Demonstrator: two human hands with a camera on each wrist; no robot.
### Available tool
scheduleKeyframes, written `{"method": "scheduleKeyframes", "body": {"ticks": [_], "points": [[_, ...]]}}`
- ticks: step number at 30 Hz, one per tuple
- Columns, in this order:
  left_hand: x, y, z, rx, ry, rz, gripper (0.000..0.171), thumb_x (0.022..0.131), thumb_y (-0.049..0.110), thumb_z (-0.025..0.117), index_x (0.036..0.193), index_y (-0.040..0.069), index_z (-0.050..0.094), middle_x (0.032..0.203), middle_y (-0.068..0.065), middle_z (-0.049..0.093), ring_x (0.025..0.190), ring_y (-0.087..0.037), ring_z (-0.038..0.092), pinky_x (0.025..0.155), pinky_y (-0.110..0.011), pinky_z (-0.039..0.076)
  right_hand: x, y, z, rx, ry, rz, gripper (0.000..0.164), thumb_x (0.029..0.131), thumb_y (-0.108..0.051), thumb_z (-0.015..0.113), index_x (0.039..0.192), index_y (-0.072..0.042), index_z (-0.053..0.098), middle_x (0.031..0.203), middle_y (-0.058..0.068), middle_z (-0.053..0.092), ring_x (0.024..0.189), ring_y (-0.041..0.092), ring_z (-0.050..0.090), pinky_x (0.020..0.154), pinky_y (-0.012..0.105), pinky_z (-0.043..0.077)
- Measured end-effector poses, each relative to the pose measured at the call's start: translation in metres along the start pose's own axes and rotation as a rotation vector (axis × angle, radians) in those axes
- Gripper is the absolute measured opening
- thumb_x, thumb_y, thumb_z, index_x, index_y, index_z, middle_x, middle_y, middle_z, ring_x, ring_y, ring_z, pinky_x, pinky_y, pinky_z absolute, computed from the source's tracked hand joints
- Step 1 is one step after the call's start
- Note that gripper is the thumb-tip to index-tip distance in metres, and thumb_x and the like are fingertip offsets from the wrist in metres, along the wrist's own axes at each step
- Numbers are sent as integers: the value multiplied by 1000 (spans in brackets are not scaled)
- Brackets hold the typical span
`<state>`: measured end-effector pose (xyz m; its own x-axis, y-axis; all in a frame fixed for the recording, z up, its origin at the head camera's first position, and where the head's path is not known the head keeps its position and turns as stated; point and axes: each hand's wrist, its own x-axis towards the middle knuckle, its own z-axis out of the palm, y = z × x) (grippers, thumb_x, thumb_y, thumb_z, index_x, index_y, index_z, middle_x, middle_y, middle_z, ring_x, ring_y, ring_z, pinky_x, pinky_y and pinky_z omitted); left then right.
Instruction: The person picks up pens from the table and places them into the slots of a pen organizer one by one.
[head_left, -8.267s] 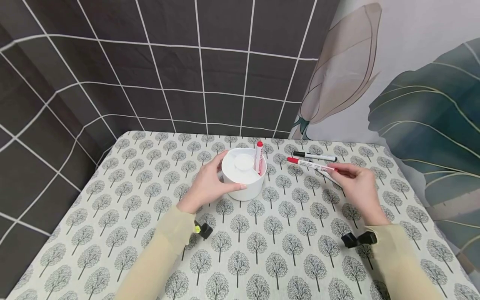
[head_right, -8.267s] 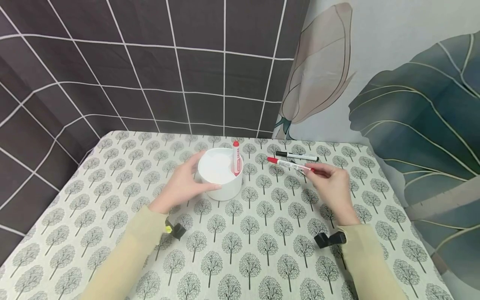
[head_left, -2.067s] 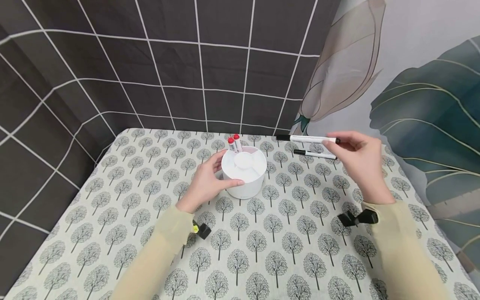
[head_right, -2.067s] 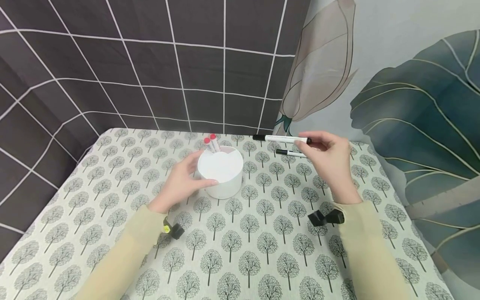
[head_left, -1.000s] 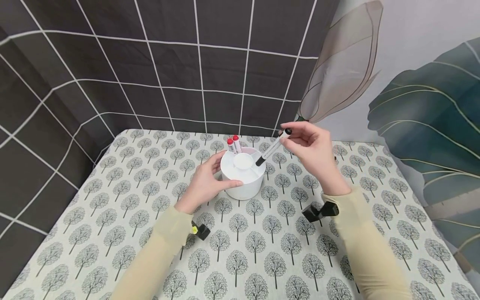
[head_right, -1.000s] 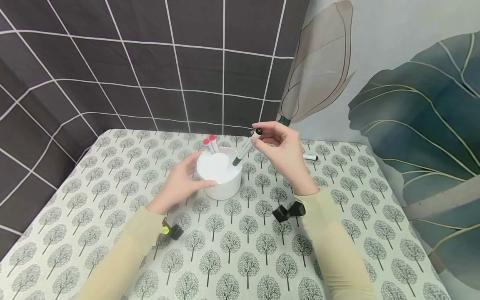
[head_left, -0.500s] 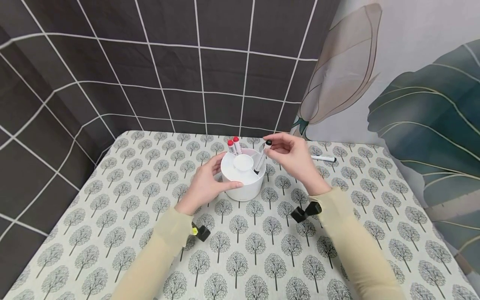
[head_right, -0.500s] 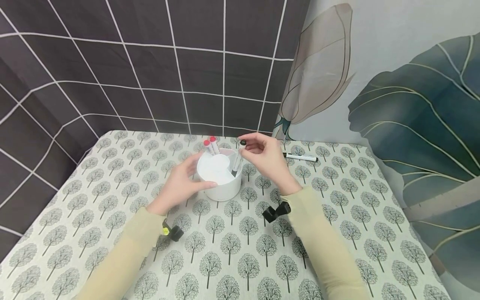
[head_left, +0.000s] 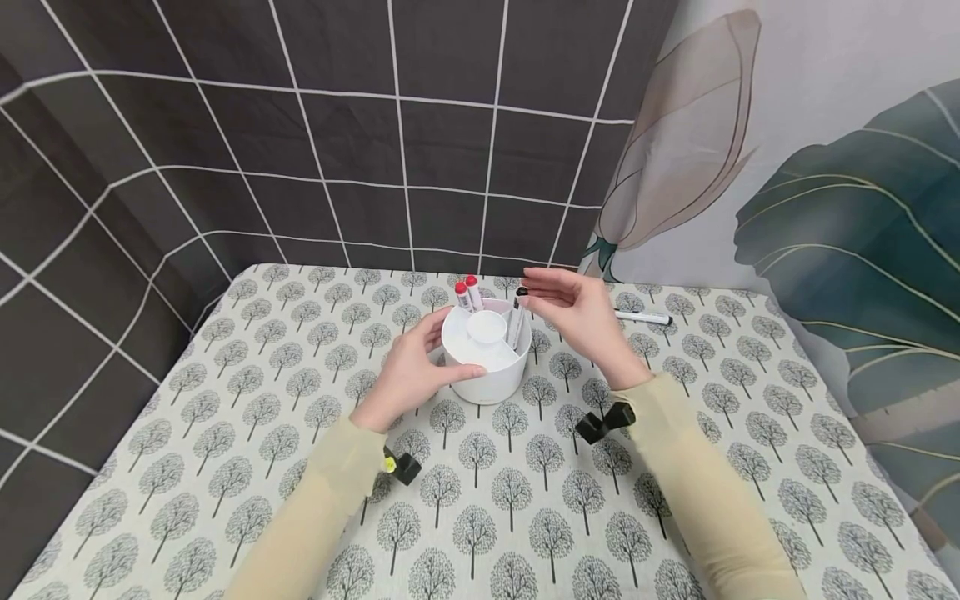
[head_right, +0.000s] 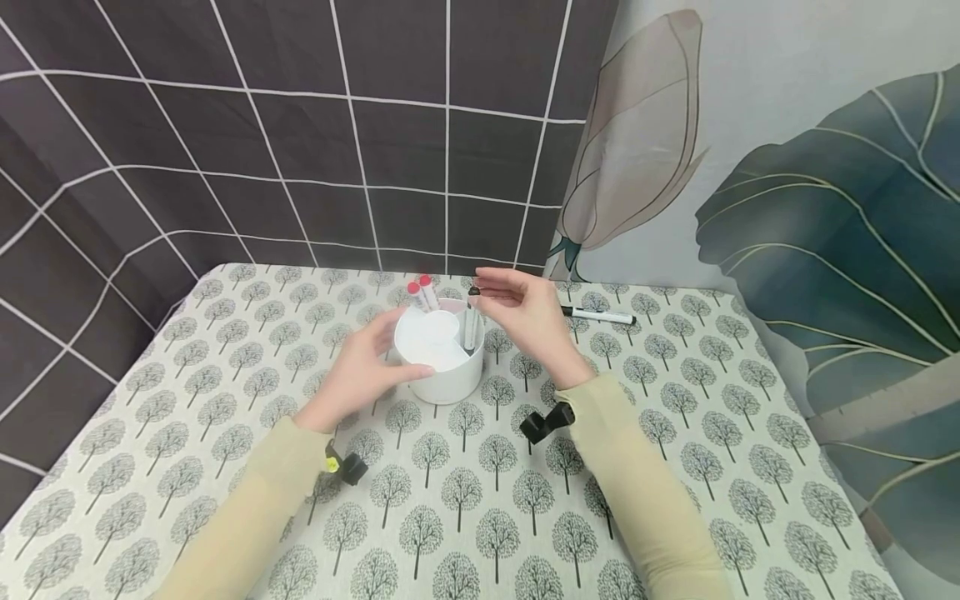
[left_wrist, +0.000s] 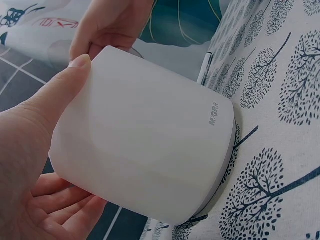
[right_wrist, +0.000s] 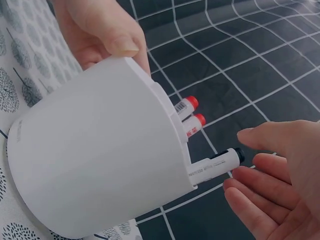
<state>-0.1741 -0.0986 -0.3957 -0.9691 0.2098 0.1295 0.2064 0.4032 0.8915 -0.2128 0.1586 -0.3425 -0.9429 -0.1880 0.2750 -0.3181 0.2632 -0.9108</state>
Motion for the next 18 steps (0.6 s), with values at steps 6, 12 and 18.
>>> {"method": "scheduleKeyframes", "body": {"ticks": [6, 12, 18], "points": [[1, -1, 0, -1, 0, -4, 107, 69, 46, 94, 155, 12, 41, 149, -5, 52, 134, -25, 51, 111, -36, 43, -3, 0, -5, 19, 30, -6, 39, 90, -13, 80, 126, -3, 70, 119, 11, 72, 103, 21, 71, 92, 27, 56], [1, -1, 1, 5, 1, -15, 106, 68, 45, 94, 155, 14, 42, 148, -4, 52, 134, -25, 51, 110, -36, 43, -10, -4, -13, 32, 44, -14, 37, 91, -19, 81, 124, -5, 71, 120, 12, 72, 105, 20, 71, 93, 28, 56], [1, -1, 1, 3, 4, -12, 107, 68, 45, 95, 155, 11, 42, 148, -4, 52, 133, -24, 52, 110, -35, 44, -16, -4, -22, 9, 52, 22, 39, 91, -24, 81, 125, -7, 71, 121, 9, 72, 108, 19, 69, 96, 26, 54]]}}
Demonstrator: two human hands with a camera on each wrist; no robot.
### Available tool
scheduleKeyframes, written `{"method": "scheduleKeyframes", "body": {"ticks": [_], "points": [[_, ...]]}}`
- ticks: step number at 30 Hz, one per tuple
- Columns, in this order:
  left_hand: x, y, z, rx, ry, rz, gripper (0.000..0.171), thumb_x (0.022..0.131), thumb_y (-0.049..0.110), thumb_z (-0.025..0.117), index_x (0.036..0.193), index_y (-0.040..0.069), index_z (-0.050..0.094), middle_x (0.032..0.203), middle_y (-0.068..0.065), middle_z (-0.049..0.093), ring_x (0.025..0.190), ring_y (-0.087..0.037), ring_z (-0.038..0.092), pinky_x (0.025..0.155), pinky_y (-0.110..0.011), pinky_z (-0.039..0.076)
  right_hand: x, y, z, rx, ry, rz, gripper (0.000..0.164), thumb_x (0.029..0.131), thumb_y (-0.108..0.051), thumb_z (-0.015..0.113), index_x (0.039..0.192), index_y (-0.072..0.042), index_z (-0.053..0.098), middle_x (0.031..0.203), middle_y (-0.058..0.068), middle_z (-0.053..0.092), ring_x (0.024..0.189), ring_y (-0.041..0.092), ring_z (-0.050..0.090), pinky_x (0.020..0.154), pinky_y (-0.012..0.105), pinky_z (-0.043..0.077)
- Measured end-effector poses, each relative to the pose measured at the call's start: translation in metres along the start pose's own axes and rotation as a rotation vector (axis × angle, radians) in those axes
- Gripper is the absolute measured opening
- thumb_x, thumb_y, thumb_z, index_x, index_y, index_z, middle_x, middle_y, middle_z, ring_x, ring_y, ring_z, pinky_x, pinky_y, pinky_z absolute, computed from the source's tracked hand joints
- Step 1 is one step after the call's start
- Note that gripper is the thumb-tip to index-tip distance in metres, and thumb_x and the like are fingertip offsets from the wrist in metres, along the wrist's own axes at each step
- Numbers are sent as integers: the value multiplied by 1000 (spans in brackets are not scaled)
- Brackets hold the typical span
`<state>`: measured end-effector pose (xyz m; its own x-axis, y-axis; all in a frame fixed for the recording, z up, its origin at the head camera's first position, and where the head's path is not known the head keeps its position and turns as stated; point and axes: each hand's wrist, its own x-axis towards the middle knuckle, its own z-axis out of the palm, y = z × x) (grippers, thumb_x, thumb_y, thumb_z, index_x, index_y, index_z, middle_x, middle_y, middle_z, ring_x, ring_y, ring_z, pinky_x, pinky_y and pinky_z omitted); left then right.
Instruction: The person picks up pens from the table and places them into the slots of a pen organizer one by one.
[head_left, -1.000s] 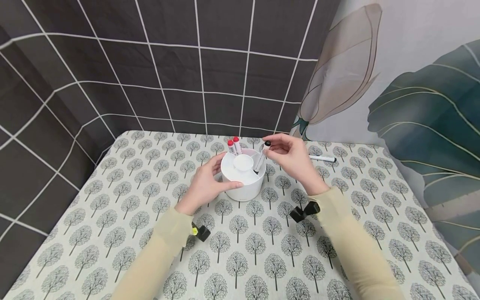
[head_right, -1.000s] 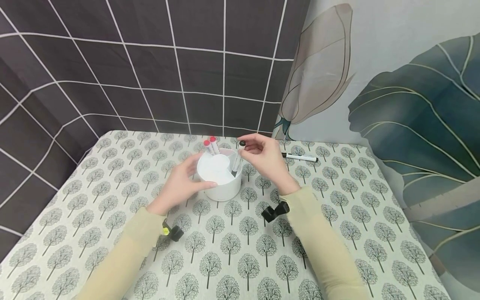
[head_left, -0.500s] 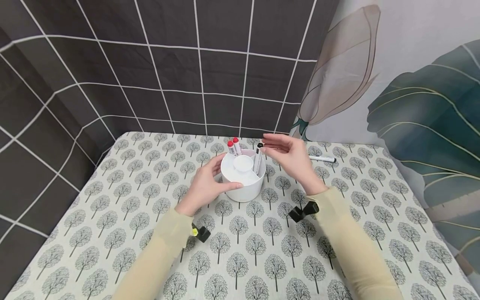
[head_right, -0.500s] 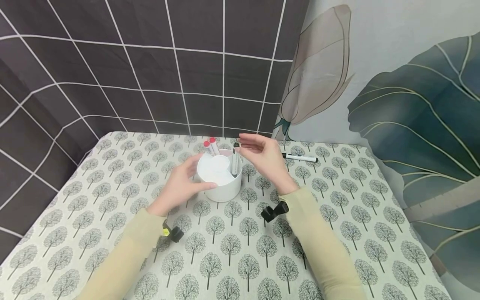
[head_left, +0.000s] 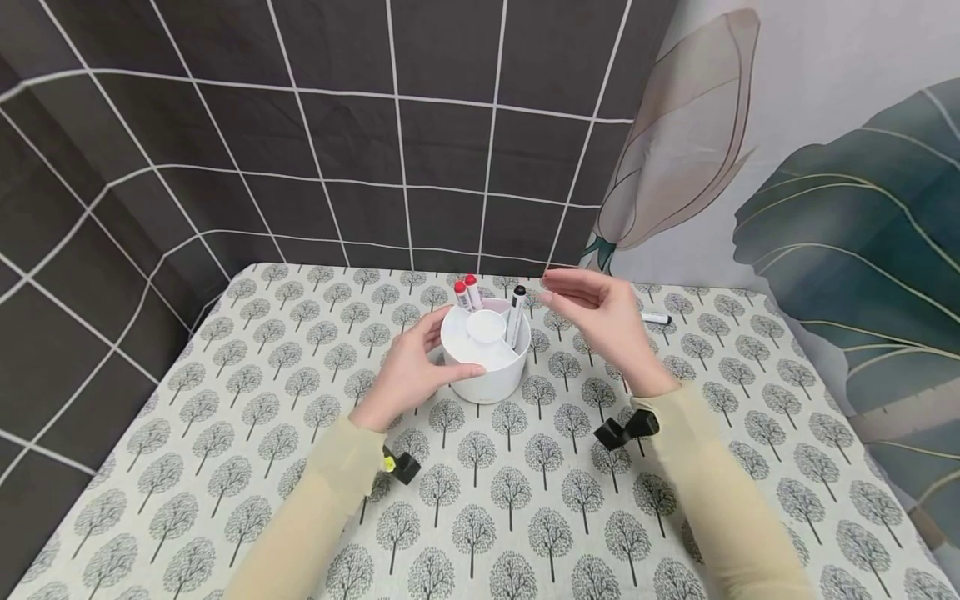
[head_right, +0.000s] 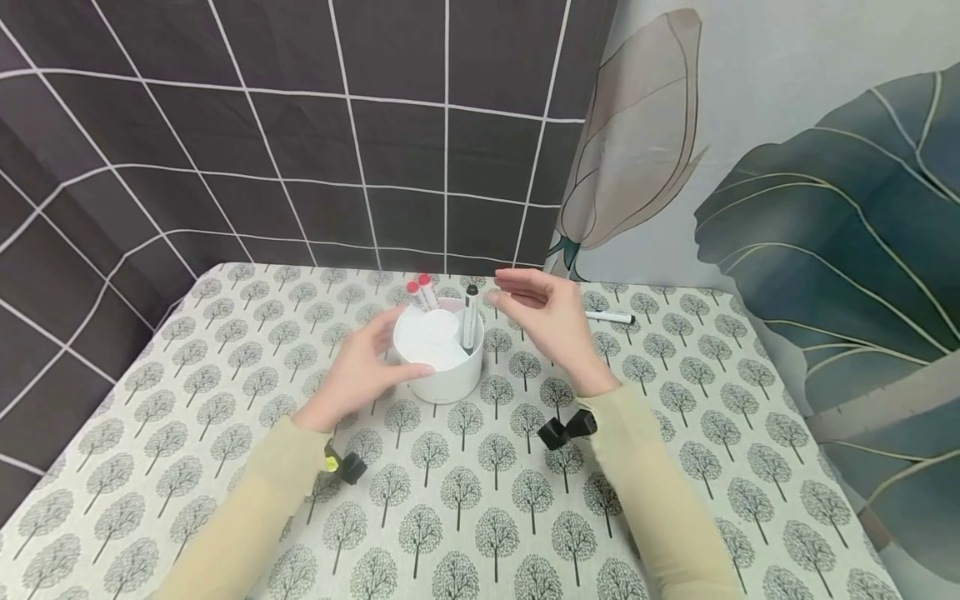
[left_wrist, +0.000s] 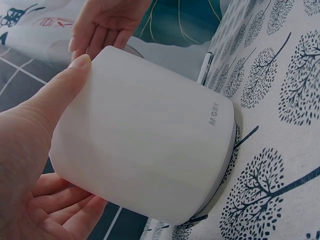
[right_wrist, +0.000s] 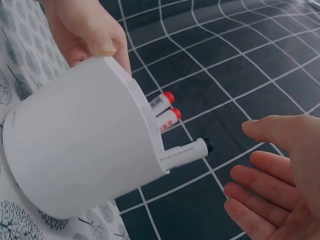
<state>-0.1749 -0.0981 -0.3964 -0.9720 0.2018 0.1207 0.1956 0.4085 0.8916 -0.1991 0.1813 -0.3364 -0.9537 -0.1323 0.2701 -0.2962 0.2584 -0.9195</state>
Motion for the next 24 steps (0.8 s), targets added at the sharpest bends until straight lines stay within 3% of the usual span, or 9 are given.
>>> {"method": "scheduleKeyframes", "body": {"ticks": [8, 13, 24], "points": [[-1, 1, 0, -4, -6, -8, 106, 69, 45, 95, 155, 12, 42, 149, -5, 51, 134, -25, 51, 110, -36, 43, -9, 9, -16, -66, 17, 44, 45, 91, -28, 80, 129, -7, 69, 124, 7, 71, 111, 19, 68, 98, 25, 52], [-1, 1, 0, -3, -5, -3, 105, 69, 44, 95, 154, 14, 42, 149, -5, 51, 135, -26, 51, 110, -36, 43, -15, 21, -27, -71, 24, 74, 47, 89, -29, 82, 129, -8, 69, 126, 8, 70, 115, 26, 66, 97, 24, 52], [0, 1, 0, -4, -3, 6, 103, 70, 40, 95, 154, 14, 43, 149, -4, 52, 134, -25, 51, 110, -35, 43, -34, 50, -58, -119, 14, 196, 62, 86, -30, 85, 138, -5, 61, 135, 13, 64, 122, 32, 61, 97, 19, 50]]}}
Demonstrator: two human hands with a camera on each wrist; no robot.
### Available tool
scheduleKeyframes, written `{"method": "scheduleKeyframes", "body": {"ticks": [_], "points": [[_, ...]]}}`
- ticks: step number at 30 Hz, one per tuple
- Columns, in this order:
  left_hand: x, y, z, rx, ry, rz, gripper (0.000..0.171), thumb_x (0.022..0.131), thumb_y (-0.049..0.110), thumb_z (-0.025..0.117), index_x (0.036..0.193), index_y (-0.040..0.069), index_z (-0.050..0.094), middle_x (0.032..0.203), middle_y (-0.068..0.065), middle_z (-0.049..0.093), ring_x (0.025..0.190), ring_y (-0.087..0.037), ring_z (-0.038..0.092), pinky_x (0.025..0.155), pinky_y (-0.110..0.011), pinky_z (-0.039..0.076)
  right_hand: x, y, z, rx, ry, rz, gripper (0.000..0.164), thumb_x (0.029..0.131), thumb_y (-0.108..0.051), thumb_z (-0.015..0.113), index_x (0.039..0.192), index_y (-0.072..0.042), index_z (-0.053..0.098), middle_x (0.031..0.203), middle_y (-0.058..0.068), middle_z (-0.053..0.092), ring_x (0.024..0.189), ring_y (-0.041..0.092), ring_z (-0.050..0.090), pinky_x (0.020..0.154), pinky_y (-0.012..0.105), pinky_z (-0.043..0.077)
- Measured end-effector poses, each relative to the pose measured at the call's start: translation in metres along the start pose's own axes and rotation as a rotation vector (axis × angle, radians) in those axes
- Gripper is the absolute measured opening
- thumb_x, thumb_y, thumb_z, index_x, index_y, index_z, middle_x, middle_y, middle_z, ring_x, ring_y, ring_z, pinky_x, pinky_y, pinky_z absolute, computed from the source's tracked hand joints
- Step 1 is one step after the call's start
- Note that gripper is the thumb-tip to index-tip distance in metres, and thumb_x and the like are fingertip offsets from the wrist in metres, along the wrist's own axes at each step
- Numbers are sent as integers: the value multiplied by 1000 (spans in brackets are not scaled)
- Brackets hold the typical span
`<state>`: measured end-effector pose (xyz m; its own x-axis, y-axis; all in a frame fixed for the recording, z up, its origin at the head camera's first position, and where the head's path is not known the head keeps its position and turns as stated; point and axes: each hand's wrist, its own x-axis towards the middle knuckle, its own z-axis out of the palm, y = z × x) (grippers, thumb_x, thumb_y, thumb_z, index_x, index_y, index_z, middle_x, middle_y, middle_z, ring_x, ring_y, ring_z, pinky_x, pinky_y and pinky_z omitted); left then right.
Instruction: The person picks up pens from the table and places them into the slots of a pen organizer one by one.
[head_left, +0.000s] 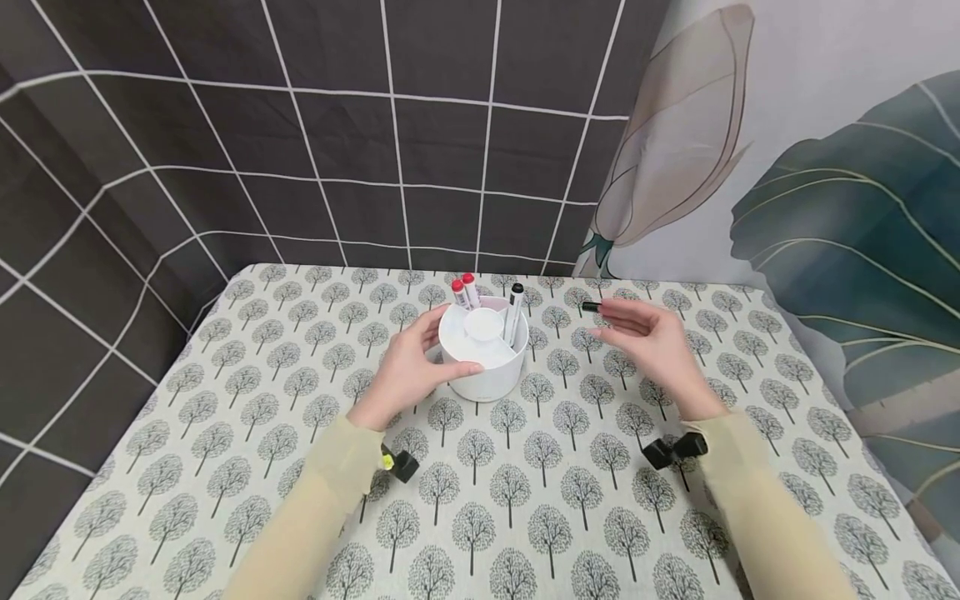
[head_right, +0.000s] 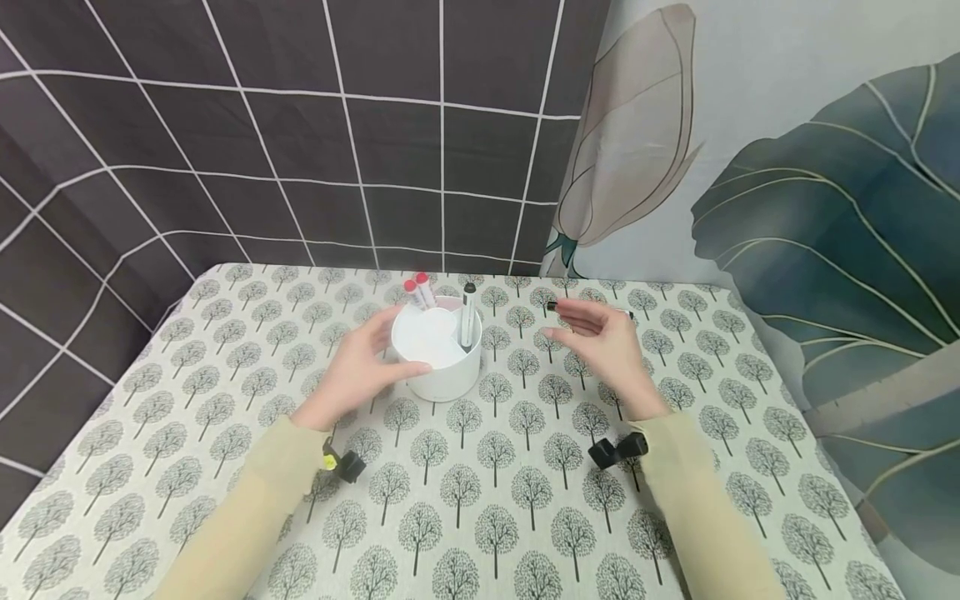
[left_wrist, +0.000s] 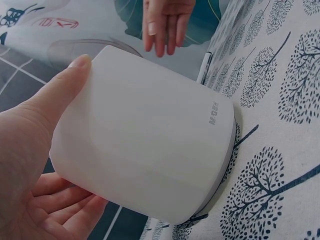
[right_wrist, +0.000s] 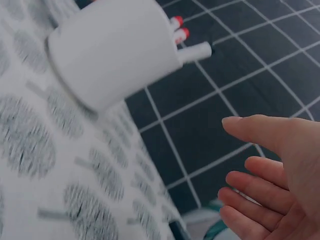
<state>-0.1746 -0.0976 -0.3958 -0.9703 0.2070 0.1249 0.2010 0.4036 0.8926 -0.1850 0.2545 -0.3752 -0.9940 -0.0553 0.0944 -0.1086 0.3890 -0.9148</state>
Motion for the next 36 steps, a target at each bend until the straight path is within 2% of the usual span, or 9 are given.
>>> {"method": "scheduleKeyframes", "body": {"ticks": [9, 17, 28, 36], "points": [[0, 2, -1, 4, -5, -8, 103, 70, 40, 95, 154, 14, 42, 149, -4, 51, 135, -26, 51, 111, -36, 43, -12, 31, -29, -109, 30, 98, 75, 83, -42, 85, 144, -8, 56, 141, 12, 60, 126, 31, 58, 96, 16, 48], [0, 3, -1, 8, -10, -14, 104, 70, 40, 95, 155, 13, 41, 150, -5, 51, 135, -26, 50, 111, -36, 42, -14, 48, -57, -174, 77, 158, 81, 85, -45, 83, 148, -6, 51, 148, 15, 53, 133, 36, 50, 108, 33, 45], [0, 2, -1, 3, -10, -20, 104, 70, 41, 95, 155, 13, 42, 149, -5, 51, 135, -26, 50, 111, -36, 43, 15, 61, -80, -209, 116, 188, 82, 86, -47, 81, 149, -5, 50, 148, 17, 52, 136, 36, 46, 112, 50, 40], [-1, 3, -1, -12, -13, -21, 105, 70, 40, 95, 155, 12, 41, 150, -5, 51, 135, -26, 50, 111, -35, 42, 35, 75, -77, -320, 60, 146, 73, 91, -42, 78, 147, -1, 52, 141, 22, 57, 124, 35, 54, 102, 43, 47]]}}
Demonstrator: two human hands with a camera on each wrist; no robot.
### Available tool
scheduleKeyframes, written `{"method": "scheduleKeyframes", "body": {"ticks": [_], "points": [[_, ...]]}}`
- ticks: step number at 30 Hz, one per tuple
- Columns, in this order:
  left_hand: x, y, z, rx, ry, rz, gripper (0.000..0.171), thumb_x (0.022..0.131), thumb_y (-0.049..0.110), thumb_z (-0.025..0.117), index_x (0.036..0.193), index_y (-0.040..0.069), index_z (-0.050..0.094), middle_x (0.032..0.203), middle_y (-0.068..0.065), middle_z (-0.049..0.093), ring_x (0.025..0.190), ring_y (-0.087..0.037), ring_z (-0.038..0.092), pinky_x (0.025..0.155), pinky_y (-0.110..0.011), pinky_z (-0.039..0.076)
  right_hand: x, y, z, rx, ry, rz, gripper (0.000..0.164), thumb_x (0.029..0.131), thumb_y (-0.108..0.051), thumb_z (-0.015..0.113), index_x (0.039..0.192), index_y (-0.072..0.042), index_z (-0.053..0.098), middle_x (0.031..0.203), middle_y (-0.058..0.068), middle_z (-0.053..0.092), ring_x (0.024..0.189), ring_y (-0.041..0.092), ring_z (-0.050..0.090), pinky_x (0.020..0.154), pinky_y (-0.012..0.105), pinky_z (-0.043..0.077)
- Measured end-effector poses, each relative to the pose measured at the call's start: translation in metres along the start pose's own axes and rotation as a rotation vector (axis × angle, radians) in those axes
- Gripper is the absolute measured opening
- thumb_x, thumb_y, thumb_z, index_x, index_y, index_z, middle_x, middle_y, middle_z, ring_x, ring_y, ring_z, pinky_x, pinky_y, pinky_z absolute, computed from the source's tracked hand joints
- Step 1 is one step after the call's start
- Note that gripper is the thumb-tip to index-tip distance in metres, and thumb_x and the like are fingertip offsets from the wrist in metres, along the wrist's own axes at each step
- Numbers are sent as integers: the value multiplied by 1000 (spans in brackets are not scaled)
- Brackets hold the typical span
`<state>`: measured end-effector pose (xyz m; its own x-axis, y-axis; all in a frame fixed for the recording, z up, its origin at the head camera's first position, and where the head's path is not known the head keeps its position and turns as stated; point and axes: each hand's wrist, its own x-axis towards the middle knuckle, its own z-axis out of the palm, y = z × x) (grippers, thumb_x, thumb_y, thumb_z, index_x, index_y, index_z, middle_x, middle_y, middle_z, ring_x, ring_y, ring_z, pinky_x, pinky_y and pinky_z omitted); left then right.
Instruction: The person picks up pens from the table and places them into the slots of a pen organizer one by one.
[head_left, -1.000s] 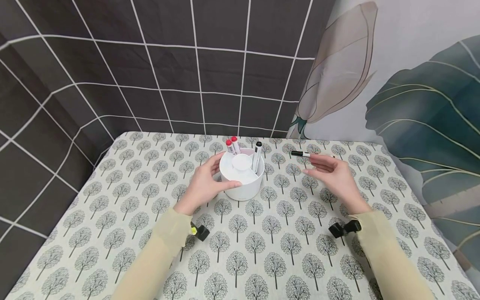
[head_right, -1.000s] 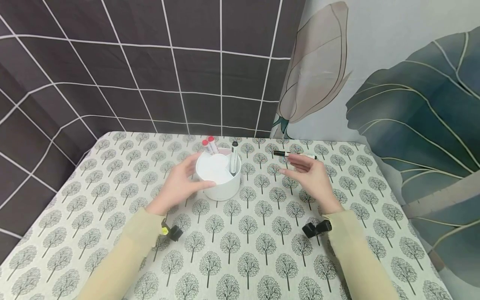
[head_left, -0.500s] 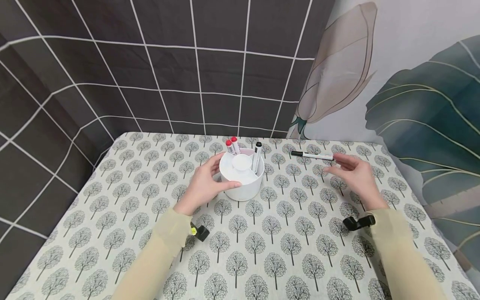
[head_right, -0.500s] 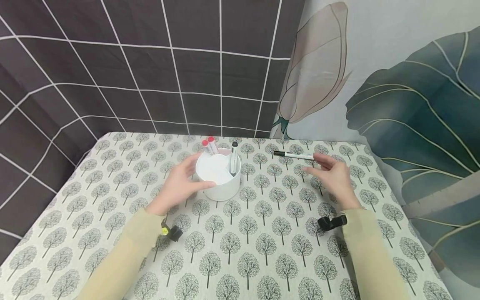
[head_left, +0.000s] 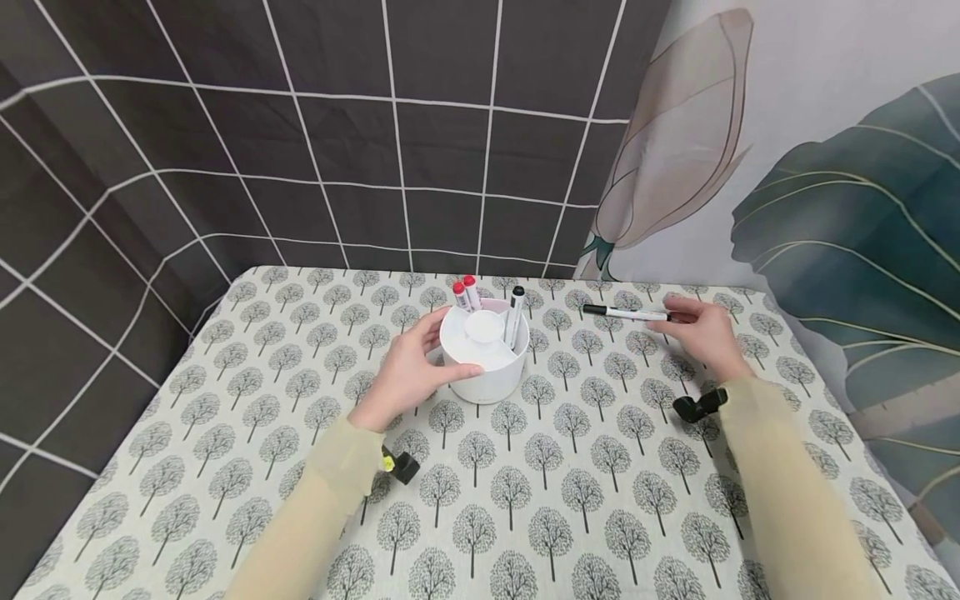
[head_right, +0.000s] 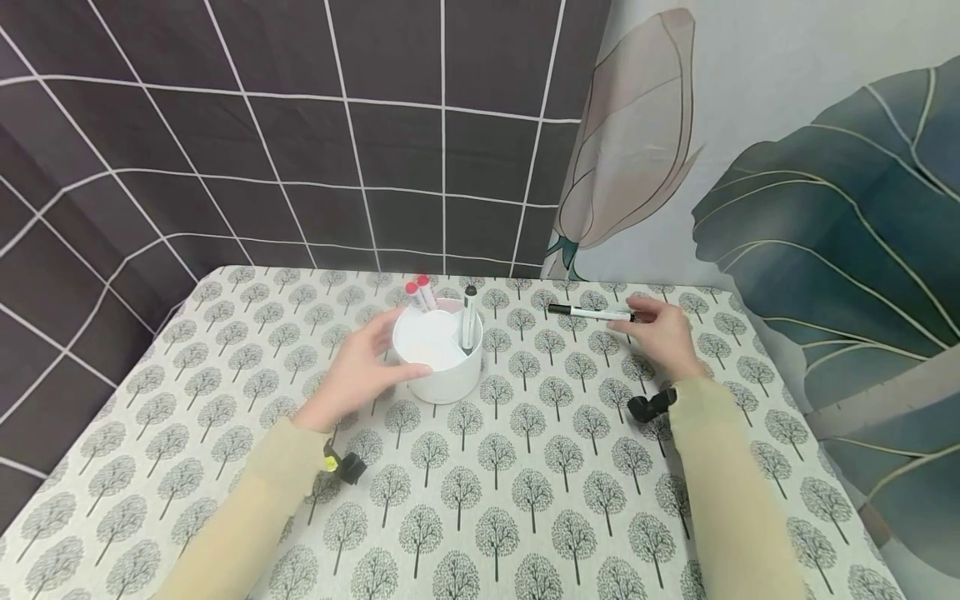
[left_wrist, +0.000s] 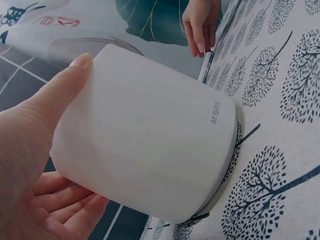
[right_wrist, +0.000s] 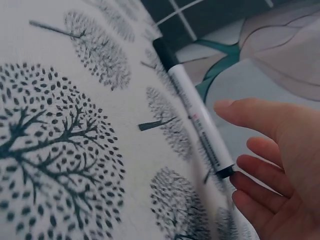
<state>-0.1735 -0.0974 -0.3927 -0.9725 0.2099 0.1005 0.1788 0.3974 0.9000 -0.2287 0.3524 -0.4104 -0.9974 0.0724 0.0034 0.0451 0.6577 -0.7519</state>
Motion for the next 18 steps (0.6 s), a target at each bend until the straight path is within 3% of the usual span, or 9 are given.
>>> {"method": "scheduleKeyframes", "body": {"ticks": [3, 9, 14, 18], "points": [[0, 0, 0, -4, 0, -2, 105, 70, 40, 95, 155, 11, 41, 150, -5, 51, 135, -26, 50, 111, -36, 42, 6, 2, 4, 5, 0, -9, 69, 92, -36, 78, 144, 2, 54, 139, 22, 58, 121, 34, 55, 102, 41, 47], [1, -1, 0, 0, 0, -8, 105, 69, 41, 95, 155, 13, 42, 149, -4, 51, 135, -26, 50, 111, -36, 42, 14, 5, 9, 14, 9, 29, 58, 90, -24, 80, 139, 0, 60, 140, 20, 57, 118, 32, 56, 89, 24, 48], [1, -2, 0, 1, -1, -6, 105, 69, 42, 95, 155, 13, 41, 149, -4, 51, 135, -26, 50, 111, -37, 42, 16, 5, 13, -53, 39, 27, 43, 91, -15, 77, 130, 0, 67, 137, 22, 59, 112, 34, 60, 82, 28, 49], [1, -2, 0, -4, -2, 1, 104, 70, 41, 95, 155, 13, 42, 149, -4, 51, 135, -26, 50, 111, -36, 42, 15, 5, 13, -74, 49, 19, 36, 92, -12, 75, 126, 0, 70, 130, 23, 63, 106, 34, 62, 73, 25, 50]]}}
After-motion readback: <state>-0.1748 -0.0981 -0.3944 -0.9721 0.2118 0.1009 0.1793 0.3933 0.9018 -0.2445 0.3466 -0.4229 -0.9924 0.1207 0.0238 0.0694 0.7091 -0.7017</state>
